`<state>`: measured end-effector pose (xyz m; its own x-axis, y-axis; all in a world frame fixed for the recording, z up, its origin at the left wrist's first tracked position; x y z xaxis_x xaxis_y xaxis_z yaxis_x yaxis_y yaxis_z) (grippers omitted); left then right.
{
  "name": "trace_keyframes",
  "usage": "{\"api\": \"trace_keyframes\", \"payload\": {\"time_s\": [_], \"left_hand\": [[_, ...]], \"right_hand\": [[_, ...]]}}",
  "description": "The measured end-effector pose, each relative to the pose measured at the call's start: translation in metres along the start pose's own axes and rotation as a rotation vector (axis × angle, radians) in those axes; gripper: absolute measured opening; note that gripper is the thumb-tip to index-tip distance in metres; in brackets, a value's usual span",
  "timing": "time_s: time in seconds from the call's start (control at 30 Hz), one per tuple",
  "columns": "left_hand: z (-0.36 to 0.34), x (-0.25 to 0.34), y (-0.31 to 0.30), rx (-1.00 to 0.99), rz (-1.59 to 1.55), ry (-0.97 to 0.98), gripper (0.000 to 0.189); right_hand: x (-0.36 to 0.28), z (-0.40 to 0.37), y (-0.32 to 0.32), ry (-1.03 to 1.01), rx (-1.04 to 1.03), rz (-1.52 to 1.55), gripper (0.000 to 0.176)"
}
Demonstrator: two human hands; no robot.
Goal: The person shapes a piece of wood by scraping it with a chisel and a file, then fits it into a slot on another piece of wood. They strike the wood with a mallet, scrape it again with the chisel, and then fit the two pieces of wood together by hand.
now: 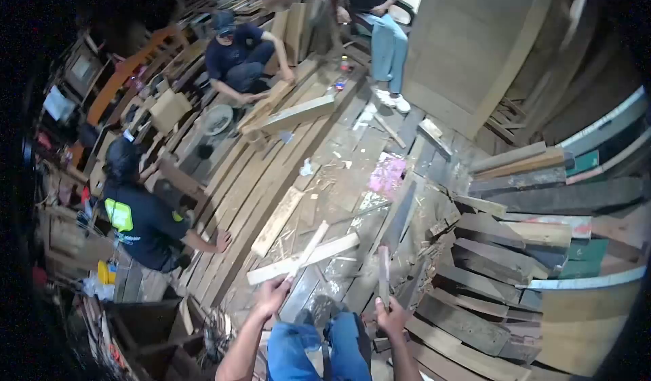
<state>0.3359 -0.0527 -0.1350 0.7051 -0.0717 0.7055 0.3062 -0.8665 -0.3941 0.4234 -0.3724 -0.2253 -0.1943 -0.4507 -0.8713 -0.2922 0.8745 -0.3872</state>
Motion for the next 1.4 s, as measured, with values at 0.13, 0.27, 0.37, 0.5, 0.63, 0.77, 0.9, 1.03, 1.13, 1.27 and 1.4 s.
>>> {"api": "trace_keyframes", "payload": {"time_s": [0.13,0.27,0.37,0.5,0.63,0.77,0.9,1.03,1.13,1.27,1.4], "left_hand": [[0.061,-0.074,0.041,-0.001,-0.228,0.110,0.040],[0.110,-0.111,0.064,-0.082,-0.375,-0.097,0.048],[0.160,-0.170,0.093,0.016,-0.467,0.065,0.044],[0.195,-0.238,0.112,0.007,-0.560,-0.025,0.044],[0.232,-0.266,0.127,0.052,-0.627,0.170,0.044],[0.247,-0.267,0.115,0.033,-0.579,0.333,0.044],[0.253,-0.272,0.109,-0.022,-0.723,0.319,0.037],[0.252,-0.267,0.106,-0.077,-0.806,0.274,0.025],[0.250,-0.264,0.104,-0.135,-0.812,0.299,0.024],[0.242,-0.264,0.100,-0.154,-0.929,0.347,0.026],[0.235,-0.263,0.094,-0.150,-0.945,0.372,0.026]], "right_hand": [[0.022,0.034,0.060,-0.075,-0.016,0.195,0.016],[0.034,0.074,0.138,-0.116,-0.131,0.288,0.016],[0.076,0.099,0.190,-0.115,-0.243,0.311,0.014],[0.128,0.116,0.235,-0.239,-0.342,0.386,0.013],[0.131,0.131,0.236,-0.358,-0.465,0.222,0.021],[0.144,0.150,0.246,-0.466,-0.362,0.173,0.021],[0.140,0.151,0.256,-0.432,-0.351,0.343,0.012],[0.131,0.148,0.261,-0.350,-0.533,0.338,0.019],[0.136,0.149,0.257,-0.322,-0.661,0.351,0.040],[0.143,0.143,0.264,-0.238,-0.707,0.429,0.055],[0.142,0.144,0.267,-0.394,-0.534,0.344,0.039]]}}
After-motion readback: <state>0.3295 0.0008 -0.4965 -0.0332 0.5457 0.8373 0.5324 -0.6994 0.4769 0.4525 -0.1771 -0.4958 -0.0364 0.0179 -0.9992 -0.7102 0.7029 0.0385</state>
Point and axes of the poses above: each hand's wrist, its own z-axis towards the middle knuckle, its own y-axis out of the palm, x = y × z, the point moved 2 cm from there along z, towards the middle knuckle, and after that the axes turned 8 degrees about -y, right-handed, at the moved point
